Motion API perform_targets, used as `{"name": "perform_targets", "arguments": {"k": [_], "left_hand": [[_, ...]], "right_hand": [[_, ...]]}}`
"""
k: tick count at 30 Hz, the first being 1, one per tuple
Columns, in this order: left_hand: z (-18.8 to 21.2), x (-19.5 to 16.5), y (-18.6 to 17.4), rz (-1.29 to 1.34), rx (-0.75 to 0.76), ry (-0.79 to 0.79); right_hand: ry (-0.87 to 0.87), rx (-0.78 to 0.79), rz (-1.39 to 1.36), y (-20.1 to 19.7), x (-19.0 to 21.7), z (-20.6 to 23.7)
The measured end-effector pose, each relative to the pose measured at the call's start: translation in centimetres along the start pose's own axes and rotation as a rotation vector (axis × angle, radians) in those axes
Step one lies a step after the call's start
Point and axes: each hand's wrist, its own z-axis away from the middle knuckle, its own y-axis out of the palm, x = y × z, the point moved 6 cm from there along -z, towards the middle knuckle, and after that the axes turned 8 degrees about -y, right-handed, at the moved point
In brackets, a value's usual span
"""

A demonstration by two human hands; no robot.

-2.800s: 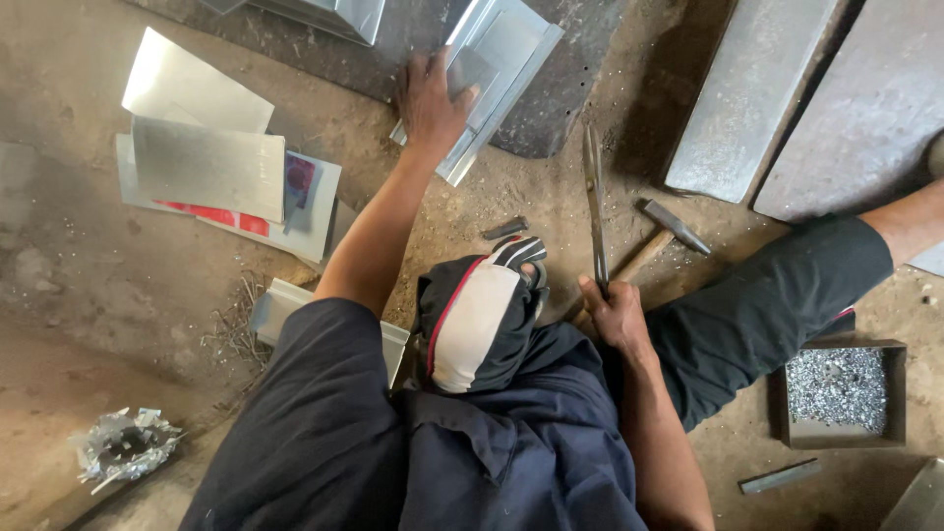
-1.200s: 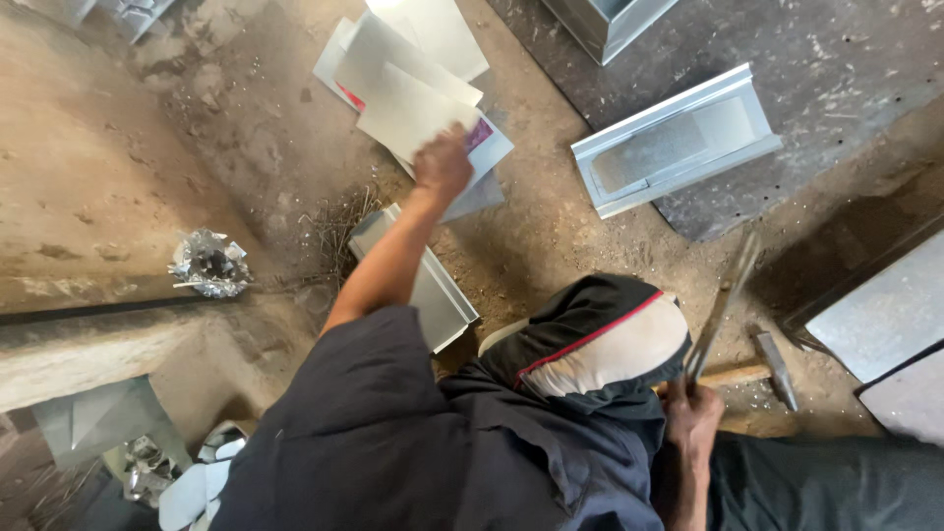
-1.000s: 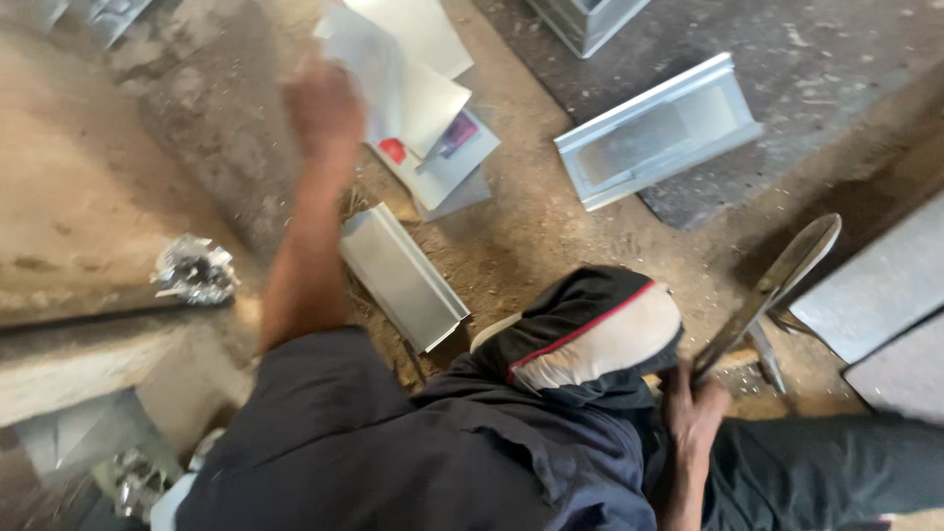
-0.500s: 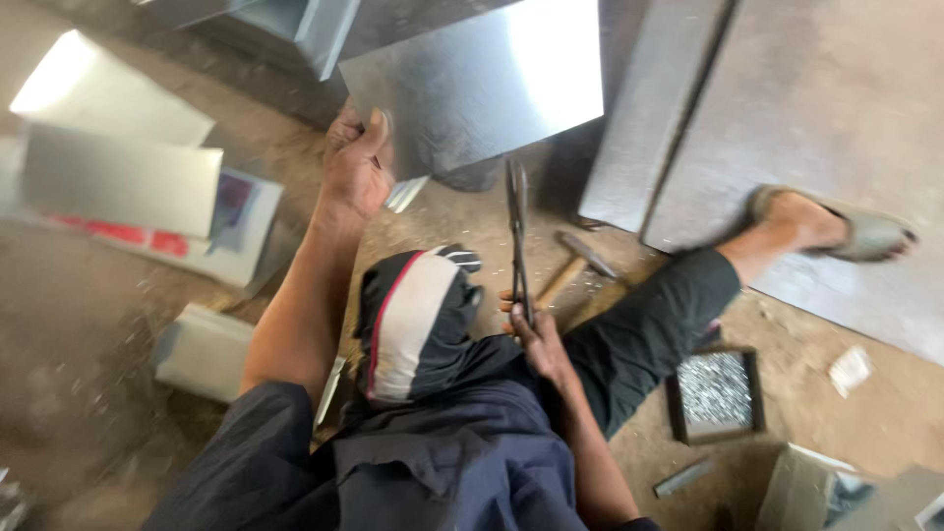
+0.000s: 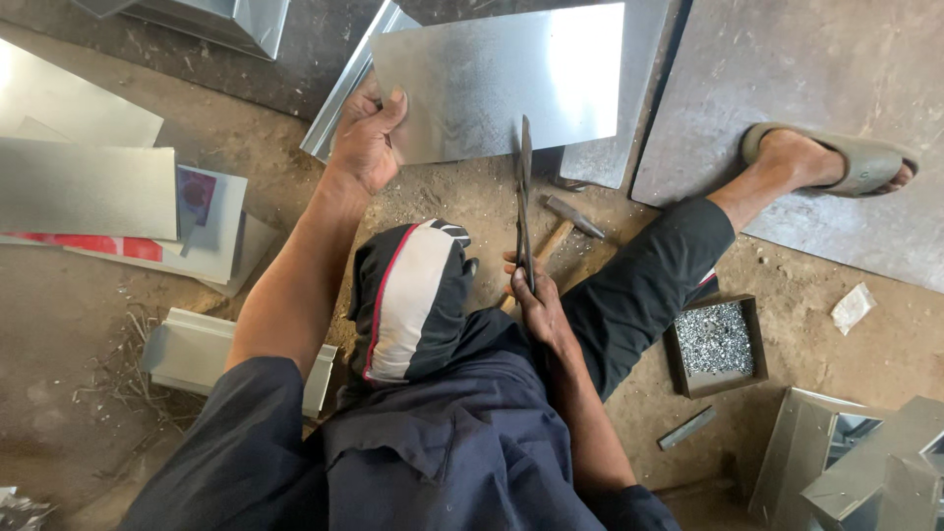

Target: The person sits on the workshop floor and cuts small sheet metal pieces with shears, then fits the pieces into folded sheet metal boxes and hammers tabs and edges flat to secure them, handling a box of small fasteners nearby.

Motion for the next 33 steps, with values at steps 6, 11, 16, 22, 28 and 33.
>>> {"name": "perform_targets", "arguments": {"k": [6, 11, 16, 22, 28, 33], "left_hand": [[0.3, 0.1, 0.8, -0.03, 0.0, 0.02], [0.8, 0.2, 1.0, -0.058, -0.009, 0.021], [1.1, 0.0, 1.2, -0.057, -0.033, -0.007], [1.2, -0.2, 2.5, -0.091, 0.003, 0.001], [1.0, 0.6, 3.0, -0.272, -0.078, -0.001], [2.1, 2.0, 2.9, -0.274, -0.103, -0.044]], "right_hand": [[-0.081, 0.1, 0.02, 0.6, 0.4, 0.3], [-0.003, 0.083, -0.148, 1.4, 0.1, 0.4], [0.011, 0.032, 0.031, 1.5, -0.1, 0.3], [0.0, -0.101, 0.394, 0.9, -0.6, 0.4], [-0.069, -0.069, 0.168, 0.5, -0.1, -0.1], [-0.042, -0.139, 0.337, 0.0, -0.5, 0.0]]}}
